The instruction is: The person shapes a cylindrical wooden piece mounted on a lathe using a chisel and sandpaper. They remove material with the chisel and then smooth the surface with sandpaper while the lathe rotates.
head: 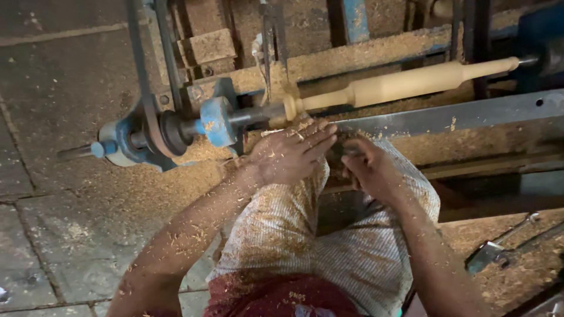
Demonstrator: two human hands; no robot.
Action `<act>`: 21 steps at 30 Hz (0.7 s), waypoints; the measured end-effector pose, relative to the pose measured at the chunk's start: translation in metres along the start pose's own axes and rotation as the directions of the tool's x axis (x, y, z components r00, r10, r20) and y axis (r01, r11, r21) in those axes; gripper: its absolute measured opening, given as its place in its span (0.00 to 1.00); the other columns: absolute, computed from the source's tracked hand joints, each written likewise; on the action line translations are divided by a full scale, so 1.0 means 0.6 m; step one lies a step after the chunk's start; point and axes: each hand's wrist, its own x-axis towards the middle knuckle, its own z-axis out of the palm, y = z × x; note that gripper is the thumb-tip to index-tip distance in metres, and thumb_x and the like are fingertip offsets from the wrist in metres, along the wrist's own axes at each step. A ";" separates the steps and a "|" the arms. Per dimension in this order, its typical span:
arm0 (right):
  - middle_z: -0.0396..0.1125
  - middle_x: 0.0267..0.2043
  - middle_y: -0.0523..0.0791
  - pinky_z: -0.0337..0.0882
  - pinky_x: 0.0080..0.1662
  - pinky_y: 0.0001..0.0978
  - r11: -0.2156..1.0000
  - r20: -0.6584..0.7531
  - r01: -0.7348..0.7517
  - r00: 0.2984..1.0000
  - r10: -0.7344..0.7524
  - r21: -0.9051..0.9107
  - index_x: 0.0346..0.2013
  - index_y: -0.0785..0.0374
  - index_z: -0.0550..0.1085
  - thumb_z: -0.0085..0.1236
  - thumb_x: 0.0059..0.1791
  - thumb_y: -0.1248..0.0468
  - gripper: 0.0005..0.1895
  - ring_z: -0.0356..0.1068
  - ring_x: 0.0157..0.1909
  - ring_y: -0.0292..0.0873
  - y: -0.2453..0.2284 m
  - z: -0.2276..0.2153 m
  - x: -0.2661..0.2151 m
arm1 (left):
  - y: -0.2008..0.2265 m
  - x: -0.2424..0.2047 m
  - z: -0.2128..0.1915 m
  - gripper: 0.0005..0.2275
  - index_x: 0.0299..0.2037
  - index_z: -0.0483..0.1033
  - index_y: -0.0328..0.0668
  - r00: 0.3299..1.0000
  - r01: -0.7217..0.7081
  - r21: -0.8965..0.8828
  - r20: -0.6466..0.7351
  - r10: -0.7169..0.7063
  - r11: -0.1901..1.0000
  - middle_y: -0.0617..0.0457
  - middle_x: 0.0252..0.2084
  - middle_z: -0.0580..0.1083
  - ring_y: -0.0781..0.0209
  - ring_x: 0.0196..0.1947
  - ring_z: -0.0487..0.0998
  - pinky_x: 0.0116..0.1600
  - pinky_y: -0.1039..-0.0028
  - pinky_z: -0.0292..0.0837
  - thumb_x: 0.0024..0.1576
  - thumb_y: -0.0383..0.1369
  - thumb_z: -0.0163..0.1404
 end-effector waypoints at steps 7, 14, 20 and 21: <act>0.74 0.27 0.48 0.68 0.24 0.30 1.000 0.001 0.018 1.000 -0.018 0.006 0.57 0.66 0.71 0.53 0.53 0.64 0.18 0.68 0.21 0.36 0.005 0.001 0.000 | -0.003 -0.004 0.009 0.33 0.73 0.57 0.40 0.997 -0.002 0.092 -0.074 0.008 0.996 0.51 0.77 0.55 0.55 0.77 0.52 0.78 0.56 0.41 0.60 0.50 0.43; 0.75 0.31 0.45 0.70 0.23 0.30 0.996 -0.005 0.012 1.000 -0.013 -0.093 0.55 0.63 0.73 0.53 0.53 0.64 0.16 0.69 0.21 0.36 0.007 0.013 0.001 | -0.005 -0.007 0.018 0.31 0.71 0.59 0.37 0.990 -0.024 0.083 -0.136 0.035 0.996 0.48 0.75 0.57 0.53 0.76 0.54 0.78 0.53 0.48 0.61 0.47 0.45; 0.74 0.29 0.47 0.69 0.24 0.29 0.997 -0.065 -0.055 0.996 0.058 0.051 0.61 0.63 0.69 0.54 0.54 0.64 0.20 0.66 0.21 0.36 0.023 0.040 -0.005 | -0.011 -0.016 0.034 0.30 0.66 0.68 0.33 0.966 -0.044 0.063 -0.251 0.058 0.997 0.44 0.72 0.64 0.50 0.75 0.58 0.75 0.56 0.57 0.57 0.45 0.52; 0.73 0.29 0.47 0.69 0.23 0.29 0.996 -0.082 -0.036 0.996 0.042 0.076 0.61 0.64 0.69 0.54 0.53 0.64 0.21 0.66 0.20 0.35 0.027 0.048 -0.007 | -0.012 -0.019 0.039 0.29 0.66 0.69 0.34 0.957 -0.044 0.046 -0.285 0.056 0.998 0.44 0.71 0.65 0.49 0.74 0.59 0.75 0.56 0.58 0.59 0.45 0.52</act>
